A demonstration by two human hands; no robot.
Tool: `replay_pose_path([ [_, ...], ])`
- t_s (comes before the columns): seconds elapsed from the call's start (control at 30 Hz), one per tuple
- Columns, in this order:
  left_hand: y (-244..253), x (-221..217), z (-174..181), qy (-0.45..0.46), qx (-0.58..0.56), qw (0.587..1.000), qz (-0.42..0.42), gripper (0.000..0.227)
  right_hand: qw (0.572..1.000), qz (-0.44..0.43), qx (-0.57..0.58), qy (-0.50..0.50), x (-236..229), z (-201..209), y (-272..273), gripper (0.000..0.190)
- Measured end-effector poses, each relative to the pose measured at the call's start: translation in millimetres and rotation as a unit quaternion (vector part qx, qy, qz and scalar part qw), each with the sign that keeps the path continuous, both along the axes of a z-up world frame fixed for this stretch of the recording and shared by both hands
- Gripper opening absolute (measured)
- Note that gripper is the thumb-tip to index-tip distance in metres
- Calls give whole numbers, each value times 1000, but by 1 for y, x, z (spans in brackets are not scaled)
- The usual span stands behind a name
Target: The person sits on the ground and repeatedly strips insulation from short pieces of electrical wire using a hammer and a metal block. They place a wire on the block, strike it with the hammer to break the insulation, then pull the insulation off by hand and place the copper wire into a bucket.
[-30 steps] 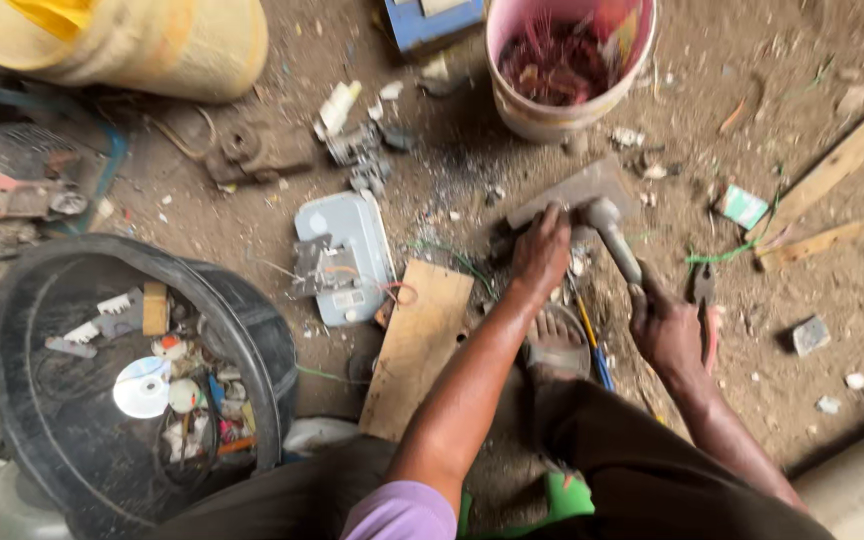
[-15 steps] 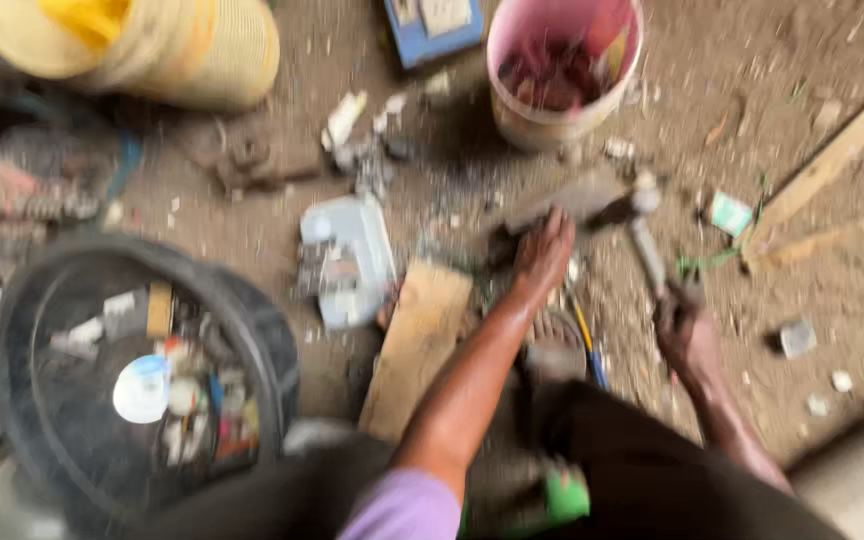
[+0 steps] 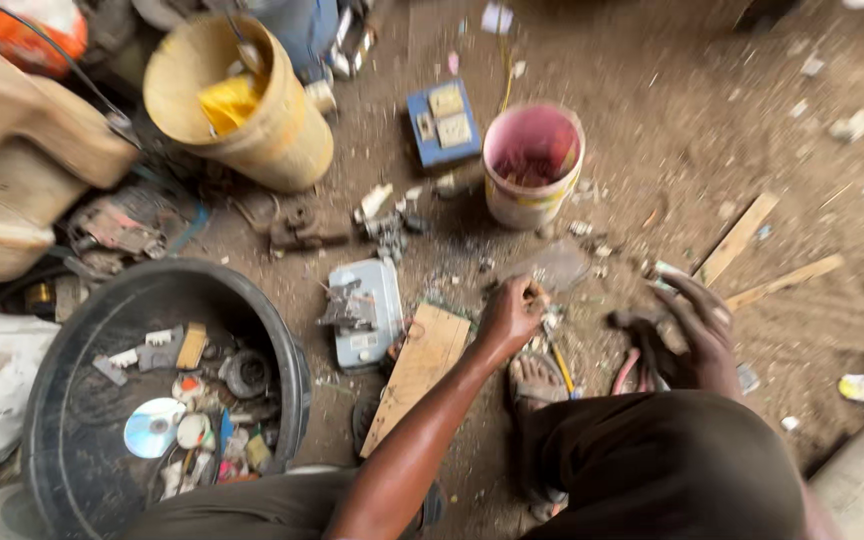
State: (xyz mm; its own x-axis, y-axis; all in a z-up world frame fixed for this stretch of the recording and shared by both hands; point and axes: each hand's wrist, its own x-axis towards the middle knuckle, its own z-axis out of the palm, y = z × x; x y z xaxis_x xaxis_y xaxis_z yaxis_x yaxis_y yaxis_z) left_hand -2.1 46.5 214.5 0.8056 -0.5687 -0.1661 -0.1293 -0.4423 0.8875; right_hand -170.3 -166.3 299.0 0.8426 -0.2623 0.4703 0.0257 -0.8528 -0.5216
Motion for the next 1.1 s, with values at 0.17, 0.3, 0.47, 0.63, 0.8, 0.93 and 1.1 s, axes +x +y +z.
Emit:
replay_pose_path([
  [0.17, 15, 5, 94, 18, -110, 994, -18, 21, 916, 270, -293, 50, 89, 130, 18, 41],
  [0.3, 48, 10, 163, -105, -173, 975, -96, 22, 883, 371, -253, 136, 97, 176, 47, 16],
  [0.47, 94, 13, 231, -99, -112, 968, -202, 27, 902, 383, -117, 162, 91, 207, 67, 17],
  [0.63, 129, -1, 276, 0, -109, 974, -198, 25, 895, 419, -39, 152, 89, 226, 95, 18],
  [0.8, 147, -22, 273, -67, -203, 964, -160, 20, 913, 345, -3, 216, 84, 217, 117, 16],
  [0.93, 161, -37, 264, -30, -144, 984, -105, 21, 892, 364, 84, 256, 75, 201, 128, 16],
  [1.1, 173, -45, 265, -2, -120, 987, -106, 27, 880, 439, 54, 170, 74, 198, 138, 16],
])
